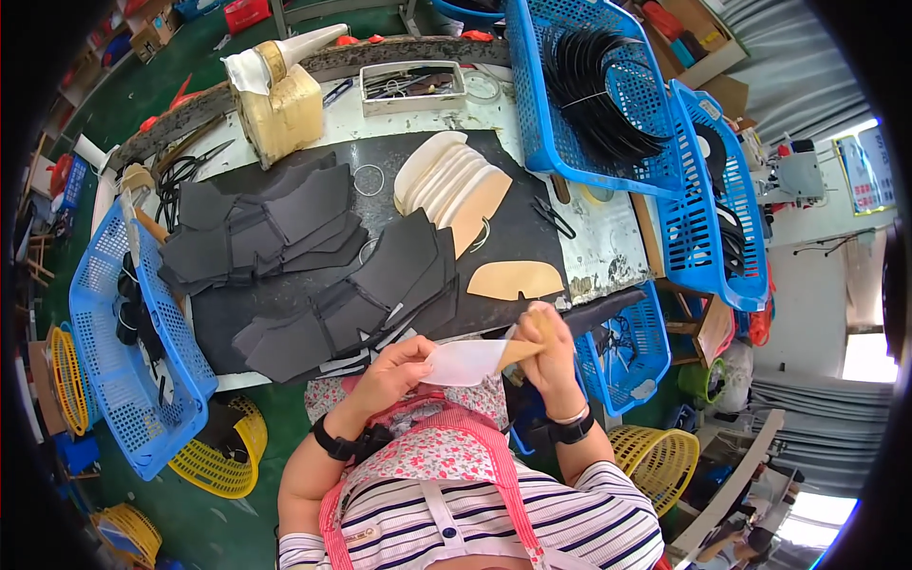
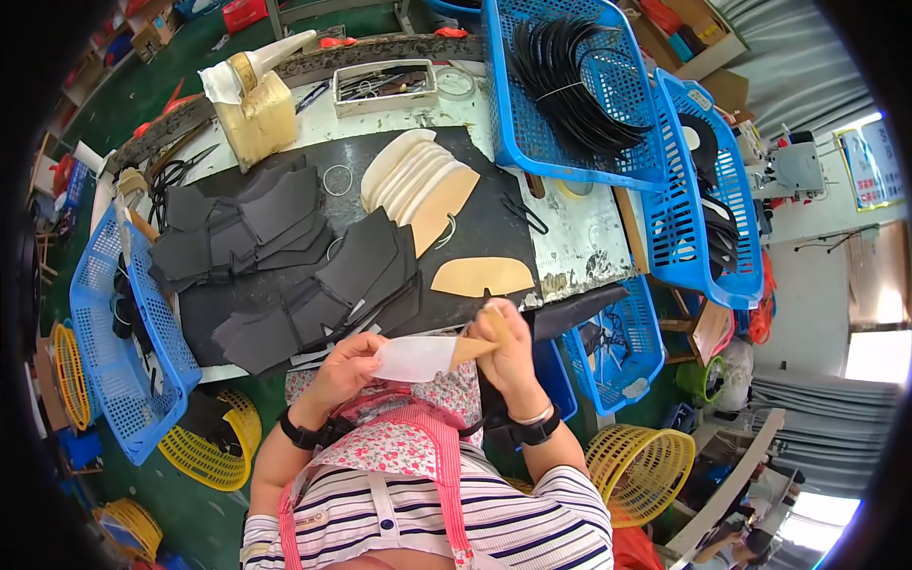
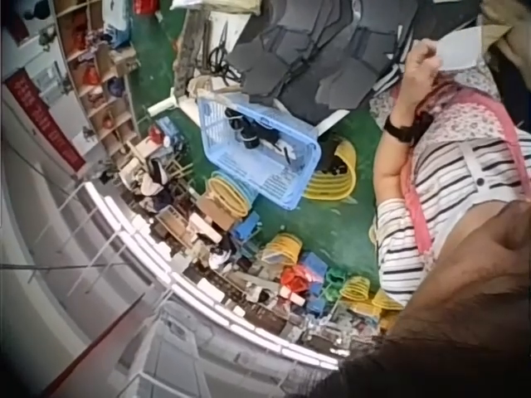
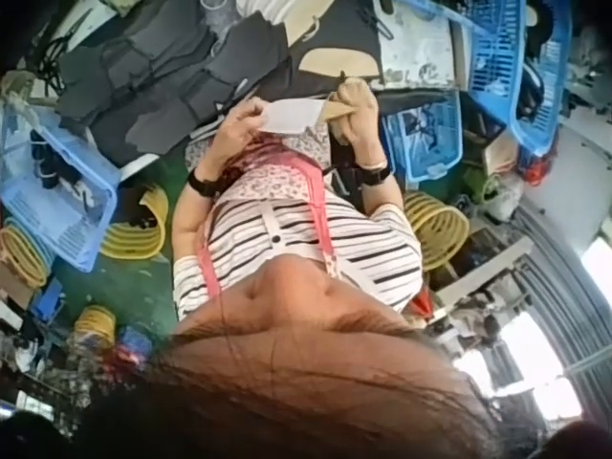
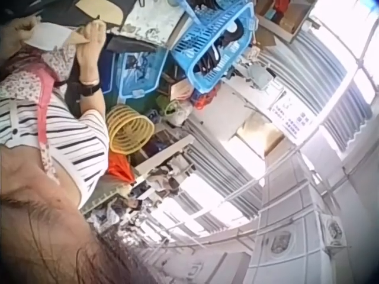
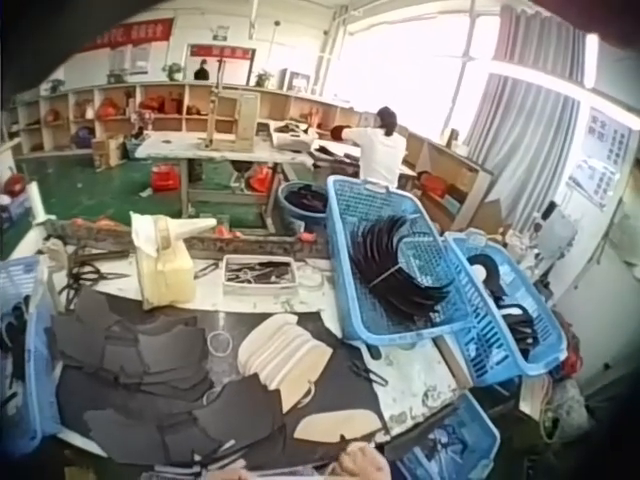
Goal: The person moves a blue basket and a stack of tan pieces by hand, then peels the backing from a white piece and presses it onto a black material piece. This process is repeated for several black material pieces, which are then stacked on the work surface.
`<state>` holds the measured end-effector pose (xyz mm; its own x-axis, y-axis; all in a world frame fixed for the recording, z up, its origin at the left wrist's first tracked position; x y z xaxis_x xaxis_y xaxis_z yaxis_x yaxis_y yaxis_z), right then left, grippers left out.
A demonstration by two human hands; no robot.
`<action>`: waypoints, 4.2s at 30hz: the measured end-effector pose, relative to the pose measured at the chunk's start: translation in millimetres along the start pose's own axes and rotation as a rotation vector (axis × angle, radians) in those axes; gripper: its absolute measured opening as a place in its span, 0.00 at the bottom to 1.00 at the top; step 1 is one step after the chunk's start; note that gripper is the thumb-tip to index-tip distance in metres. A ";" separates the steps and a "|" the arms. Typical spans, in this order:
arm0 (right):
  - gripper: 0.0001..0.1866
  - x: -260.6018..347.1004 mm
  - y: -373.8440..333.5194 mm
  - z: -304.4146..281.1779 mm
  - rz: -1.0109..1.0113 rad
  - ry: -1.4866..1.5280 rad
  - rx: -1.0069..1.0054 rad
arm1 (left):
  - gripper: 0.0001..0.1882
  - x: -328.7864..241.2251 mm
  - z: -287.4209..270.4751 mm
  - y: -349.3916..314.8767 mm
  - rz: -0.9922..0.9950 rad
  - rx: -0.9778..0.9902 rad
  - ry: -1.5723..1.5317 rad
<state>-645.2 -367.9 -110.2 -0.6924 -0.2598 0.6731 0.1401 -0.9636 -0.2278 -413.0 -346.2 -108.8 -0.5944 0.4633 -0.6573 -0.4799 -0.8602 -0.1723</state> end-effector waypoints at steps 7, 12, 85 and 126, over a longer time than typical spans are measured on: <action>0.05 43.6 -22.4 -71.7 -0.264 -1.719 -0.308 | 0.10 -26.3 -20.3 -25.4 0.021 -0.079 -0.113; 0.15 13.8 -34.0 81.5 -0.536 -1.647 0.316 | 0.13 -14.8 18.3 -20.6 0.026 0.119 0.629; 0.06 -5.7 48.4 25.8 -0.795 -1.988 0.117 | 0.18 16.6 33.5 39.0 0.680 0.011 1.677; 0.05 -6.1 -3.3 42.0 -0.036 -0.144 -0.283 | 0.07 -11.7 24.2 8.3 0.357 -0.084 0.753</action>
<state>-611.8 -365.8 -84.0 -0.5830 -0.2513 0.7727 -0.0994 -0.9218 -0.3748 -425.7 -353.6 -84.8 -0.0974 -0.0802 -0.9920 -0.2773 -0.9551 0.1044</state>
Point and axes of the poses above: each hand's wrist, its own y-axis towards the middle knuckle, its own z-axis out of the palm, x = y × z, the point moved 4 cm from there along y, towards the middle knuckle, and after that the axes turned 5 degrees about -y, right-handed, at the moved point
